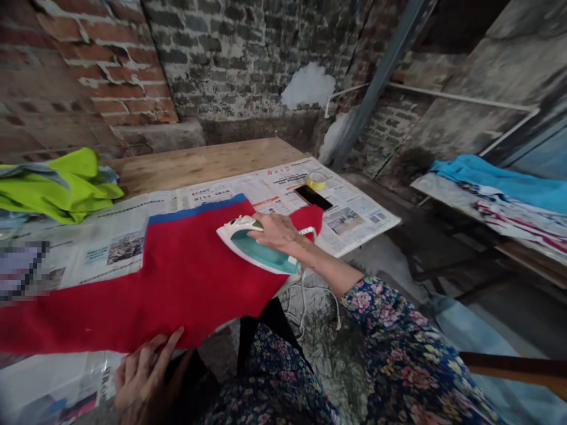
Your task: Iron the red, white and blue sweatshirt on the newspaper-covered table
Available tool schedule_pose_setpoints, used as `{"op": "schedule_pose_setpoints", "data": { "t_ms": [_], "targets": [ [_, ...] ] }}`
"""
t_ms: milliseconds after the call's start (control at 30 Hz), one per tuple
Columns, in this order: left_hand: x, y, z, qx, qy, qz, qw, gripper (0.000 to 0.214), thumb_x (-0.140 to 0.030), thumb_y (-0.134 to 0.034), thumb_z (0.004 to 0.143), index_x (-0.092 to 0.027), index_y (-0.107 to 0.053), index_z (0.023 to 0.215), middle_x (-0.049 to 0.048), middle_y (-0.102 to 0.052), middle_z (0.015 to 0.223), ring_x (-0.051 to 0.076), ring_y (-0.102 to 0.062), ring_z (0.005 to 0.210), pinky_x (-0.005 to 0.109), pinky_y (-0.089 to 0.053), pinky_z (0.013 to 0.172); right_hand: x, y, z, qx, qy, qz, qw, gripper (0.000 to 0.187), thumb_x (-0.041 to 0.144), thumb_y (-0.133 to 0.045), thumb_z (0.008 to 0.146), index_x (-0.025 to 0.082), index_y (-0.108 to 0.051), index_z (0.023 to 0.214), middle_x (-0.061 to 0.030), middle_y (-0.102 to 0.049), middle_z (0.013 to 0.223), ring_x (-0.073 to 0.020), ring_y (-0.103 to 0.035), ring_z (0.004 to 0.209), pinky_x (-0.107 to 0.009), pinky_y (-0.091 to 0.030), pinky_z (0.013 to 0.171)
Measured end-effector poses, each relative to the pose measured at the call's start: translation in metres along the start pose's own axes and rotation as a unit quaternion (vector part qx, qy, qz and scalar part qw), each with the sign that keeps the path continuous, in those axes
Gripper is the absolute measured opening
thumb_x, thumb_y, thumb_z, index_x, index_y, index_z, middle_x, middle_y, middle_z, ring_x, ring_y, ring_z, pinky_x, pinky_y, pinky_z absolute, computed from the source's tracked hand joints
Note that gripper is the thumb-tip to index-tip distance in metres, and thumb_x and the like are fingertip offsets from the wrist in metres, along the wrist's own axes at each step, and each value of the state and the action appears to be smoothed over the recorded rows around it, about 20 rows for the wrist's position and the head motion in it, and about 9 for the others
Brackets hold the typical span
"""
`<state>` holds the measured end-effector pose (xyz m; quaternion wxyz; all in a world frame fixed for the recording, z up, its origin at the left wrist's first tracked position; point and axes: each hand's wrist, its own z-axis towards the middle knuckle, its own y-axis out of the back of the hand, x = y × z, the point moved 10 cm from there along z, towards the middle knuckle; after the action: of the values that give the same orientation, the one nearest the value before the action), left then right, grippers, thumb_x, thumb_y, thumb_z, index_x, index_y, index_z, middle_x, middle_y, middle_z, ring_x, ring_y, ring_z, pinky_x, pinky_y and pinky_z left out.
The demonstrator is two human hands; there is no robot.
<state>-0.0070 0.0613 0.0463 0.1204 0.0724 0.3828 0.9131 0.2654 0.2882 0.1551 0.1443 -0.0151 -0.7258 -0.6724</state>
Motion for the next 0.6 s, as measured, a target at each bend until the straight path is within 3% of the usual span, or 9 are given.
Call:
{"op": "schedule_pose_setpoints", "data": {
  "t_ms": [133,300,467,600],
  "targets": [
    [0.001,-0.003,0.001,0.010,-0.030,0.015,0.999,0.054,-0.028,-0.073,0.094,-0.033,-0.062,0.147,0.0061,-0.077,0.103,0.026,-0.069,0.089,0.041,-0.046,0.086,-0.059,0.016,0.015,-0.022,-0.087,-0.009,0.996,0.053,0.051,-0.067,0.097,0.028,-0.068,0.145,-0.0114,-0.074,0.139,-0.0350,-0.066,0.132,-0.044,-0.052,0.104],
    [0.001,0.000,0.009,0.025,-0.087,0.013,0.996,0.032,-0.031,-0.072,0.096,-0.026,-0.071,0.128,0.0058,-0.075,0.095,0.024,-0.066,0.086,0.037,-0.046,0.081,-0.114,0.039,0.032,-0.066,-0.145,-0.006,0.987,0.053,0.046,-0.067,0.097,0.019,-0.068,0.142,-0.0154,-0.074,0.135,-0.0338,-0.068,0.125,-0.041,-0.051,0.101],
    [0.008,-0.002,0.005,0.040,-0.116,-0.041,0.992,0.028,-0.026,-0.064,0.098,-0.027,-0.073,0.124,0.0038,-0.073,0.089,0.023,-0.063,0.079,0.035,-0.045,0.074,-0.152,0.054,0.023,-0.097,-0.173,-0.008,0.980,0.051,0.043,-0.057,0.103,0.011,-0.067,0.141,-0.0225,-0.072,0.134,-0.0361,-0.064,0.129,-0.041,-0.047,0.101],
    [0.023,-0.017,-0.015,0.096,-0.097,-0.095,0.986,0.038,-0.024,-0.061,0.096,-0.035,-0.072,0.131,0.0018,-0.074,0.090,0.022,-0.065,0.080,0.034,-0.047,0.076,-0.184,0.057,0.009,-0.141,-0.204,-0.021,0.969,0.050,0.045,-0.061,0.100,0.014,-0.067,0.140,-0.0217,-0.072,0.135,-0.0371,-0.062,0.130,-0.042,-0.046,0.102]
  ]
}}
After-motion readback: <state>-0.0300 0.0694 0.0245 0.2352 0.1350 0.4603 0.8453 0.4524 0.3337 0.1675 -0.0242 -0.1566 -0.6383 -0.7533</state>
